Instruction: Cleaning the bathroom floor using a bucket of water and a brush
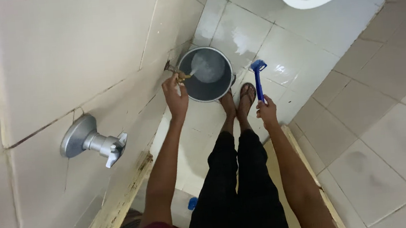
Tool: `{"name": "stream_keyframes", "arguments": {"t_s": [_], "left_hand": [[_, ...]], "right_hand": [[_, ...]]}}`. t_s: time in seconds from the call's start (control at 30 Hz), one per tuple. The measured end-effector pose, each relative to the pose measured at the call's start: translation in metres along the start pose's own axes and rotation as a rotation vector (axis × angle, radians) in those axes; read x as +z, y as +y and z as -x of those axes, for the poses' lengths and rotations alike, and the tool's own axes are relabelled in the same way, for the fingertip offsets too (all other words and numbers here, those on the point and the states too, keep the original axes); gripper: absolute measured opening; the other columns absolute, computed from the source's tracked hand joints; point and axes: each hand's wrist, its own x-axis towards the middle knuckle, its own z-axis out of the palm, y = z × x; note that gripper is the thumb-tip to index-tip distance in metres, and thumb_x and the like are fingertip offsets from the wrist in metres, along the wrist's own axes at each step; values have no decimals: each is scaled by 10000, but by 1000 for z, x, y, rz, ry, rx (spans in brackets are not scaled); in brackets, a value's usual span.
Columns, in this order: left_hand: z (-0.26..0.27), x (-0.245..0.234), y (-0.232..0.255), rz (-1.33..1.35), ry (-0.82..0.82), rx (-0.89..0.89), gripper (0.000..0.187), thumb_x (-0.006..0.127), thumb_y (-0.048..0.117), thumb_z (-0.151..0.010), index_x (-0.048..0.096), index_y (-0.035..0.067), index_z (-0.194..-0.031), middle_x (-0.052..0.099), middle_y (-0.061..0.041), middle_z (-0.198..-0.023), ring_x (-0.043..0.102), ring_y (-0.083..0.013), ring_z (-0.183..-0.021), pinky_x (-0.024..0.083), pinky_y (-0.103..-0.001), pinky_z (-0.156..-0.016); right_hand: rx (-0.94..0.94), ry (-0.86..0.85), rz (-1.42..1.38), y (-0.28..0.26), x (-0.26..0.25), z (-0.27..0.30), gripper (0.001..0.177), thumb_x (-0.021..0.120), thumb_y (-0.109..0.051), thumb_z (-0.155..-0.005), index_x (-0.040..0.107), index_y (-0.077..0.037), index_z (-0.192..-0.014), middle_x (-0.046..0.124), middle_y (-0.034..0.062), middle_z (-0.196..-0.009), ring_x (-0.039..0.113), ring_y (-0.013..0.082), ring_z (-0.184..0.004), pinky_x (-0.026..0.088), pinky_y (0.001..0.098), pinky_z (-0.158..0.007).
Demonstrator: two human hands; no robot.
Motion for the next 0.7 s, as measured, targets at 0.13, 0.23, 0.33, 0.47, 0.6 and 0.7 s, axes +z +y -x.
{"name": "stream_keyframes", "arguments": {"t_s": [0.13,0.23,0.33,0.47,0.6,0.7], "left_hand": [[4,25,-28,177,85,-460,580,670,436,-1043,441,0,-1349,627,-222,-1152,654,-403,-1081,520,-574,-880],[-1,36,-48,324,97,-676,509,736,469,-975,564,28,-1164,707,-117,-854,733,-190,-738,605,-383,-712],[-5,52,-74,353,58,-737,685,757,374,-975,458,-63,-1411,748,-85,-833,738,-142,-696,578,-377,-701],[-6,39,-61,123,74,-446,218,722,255,-946,563,144,-1046,642,-74,-823,700,-232,-736,544,-429,-680],[-15,10,-7,28,-23,-336,151,699,106,-981,559,77,-1031,655,-122,-845,702,-268,-786,559,-353,-700],[-15,8,-7,29,-58,-296,153,671,104,-1015,529,71,-1061,649,-129,-873,708,-263,-812,573,-363,-686]], "right_hand": [[-2,4,-10,9,5,-3,566,563,-167,-1054,381,30,-1552,656,116,-811,606,138,-508,517,291,-404],[-37,2,0,6,7,3,541,575,-156,-1052,415,20,-1538,664,131,-796,612,170,-507,528,305,-413],[-83,9,-32,-2,9,11,561,613,-170,-1044,422,66,-1516,633,131,-800,592,152,-516,512,288,-415],[-145,50,150,1,-1,12,448,571,-234,-1079,542,-16,-1470,656,123,-746,607,152,-508,516,316,-433],[-289,221,510,40,-22,-26,409,641,-342,-970,725,-201,-1345,732,184,-830,721,383,-759,531,516,-680],[-502,153,706,48,-42,-44,389,581,-370,-947,762,-226,-1260,744,219,-872,709,493,-790,552,571,-683]]}}
